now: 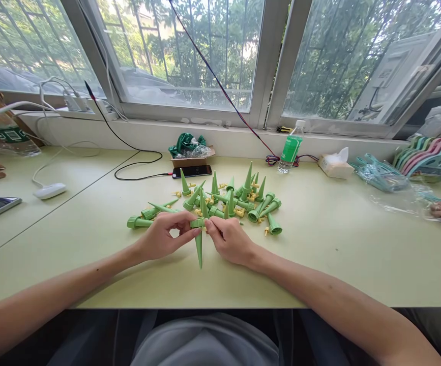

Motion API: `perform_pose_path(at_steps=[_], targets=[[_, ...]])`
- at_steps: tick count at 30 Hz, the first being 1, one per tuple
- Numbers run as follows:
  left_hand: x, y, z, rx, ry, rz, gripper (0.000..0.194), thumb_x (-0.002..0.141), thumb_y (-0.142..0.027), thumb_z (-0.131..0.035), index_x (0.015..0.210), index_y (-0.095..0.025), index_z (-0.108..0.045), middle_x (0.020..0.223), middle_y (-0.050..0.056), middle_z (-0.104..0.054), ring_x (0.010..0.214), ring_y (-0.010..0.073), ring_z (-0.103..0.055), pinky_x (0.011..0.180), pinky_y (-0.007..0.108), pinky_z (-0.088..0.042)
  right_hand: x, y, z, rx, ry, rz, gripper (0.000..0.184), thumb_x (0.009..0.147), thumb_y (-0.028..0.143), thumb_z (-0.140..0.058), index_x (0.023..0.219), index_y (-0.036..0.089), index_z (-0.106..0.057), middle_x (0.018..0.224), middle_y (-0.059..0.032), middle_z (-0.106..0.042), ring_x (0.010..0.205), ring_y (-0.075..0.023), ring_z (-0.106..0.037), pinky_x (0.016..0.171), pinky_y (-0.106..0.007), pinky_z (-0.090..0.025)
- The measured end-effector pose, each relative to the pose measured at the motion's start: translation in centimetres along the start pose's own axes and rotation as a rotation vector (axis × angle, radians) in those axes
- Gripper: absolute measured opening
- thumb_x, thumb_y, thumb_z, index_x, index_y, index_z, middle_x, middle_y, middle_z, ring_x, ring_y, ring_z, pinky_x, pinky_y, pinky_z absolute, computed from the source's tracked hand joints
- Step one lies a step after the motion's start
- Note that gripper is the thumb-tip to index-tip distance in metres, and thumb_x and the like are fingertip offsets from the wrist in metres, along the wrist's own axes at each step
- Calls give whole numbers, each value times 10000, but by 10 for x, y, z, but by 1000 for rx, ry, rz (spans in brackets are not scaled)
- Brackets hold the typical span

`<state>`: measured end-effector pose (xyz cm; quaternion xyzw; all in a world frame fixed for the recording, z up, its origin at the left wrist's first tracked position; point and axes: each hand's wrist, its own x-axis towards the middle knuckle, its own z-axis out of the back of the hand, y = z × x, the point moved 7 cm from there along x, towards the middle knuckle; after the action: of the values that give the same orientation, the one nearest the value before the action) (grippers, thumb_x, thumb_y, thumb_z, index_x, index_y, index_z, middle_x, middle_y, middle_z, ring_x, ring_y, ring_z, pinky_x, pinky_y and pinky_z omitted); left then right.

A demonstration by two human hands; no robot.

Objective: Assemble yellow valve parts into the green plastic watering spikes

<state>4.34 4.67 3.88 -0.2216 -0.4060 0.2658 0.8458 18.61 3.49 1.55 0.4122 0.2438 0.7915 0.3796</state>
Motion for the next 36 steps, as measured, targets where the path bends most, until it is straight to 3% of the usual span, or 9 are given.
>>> perform_pose_path(at_steps=[20, 31, 36], targets=[[0, 0, -1, 18, 26, 5, 118, 902, -257, -655, 878, -150, -613, 563, -57, -510, 514, 72, -416, 489, 181, -390, 1, 0, 0, 23, 7, 13, 372, 1038, 350, -393, 719, 188, -496, 550, 58, -414, 480, -84, -367, 531, -226, -308], [-4, -1, -1, 62, 33, -61, 99, 907, -248, -663, 939, -159, -634, 571, -58, -550, 508, 66, -440, 510, 179, -409, -2, -3, -7, 285, 146, -293, 446, 1033, 435, -371, 680, 194, -497, 425, 65, -434, 338, -89, -413, 424, -216, -328], [-3, 0, -1, 69, 20, -16, 117, 901, -264, -666, 924, -156, -629, 569, -53, -553, 511, 70, -438, 513, 186, -409, 0, -3, 0, 99, 13, -159, 404, 1028, 386, -401, 685, 192, -489, 498, 53, -440, 429, -88, -399, 477, -225, -308]])
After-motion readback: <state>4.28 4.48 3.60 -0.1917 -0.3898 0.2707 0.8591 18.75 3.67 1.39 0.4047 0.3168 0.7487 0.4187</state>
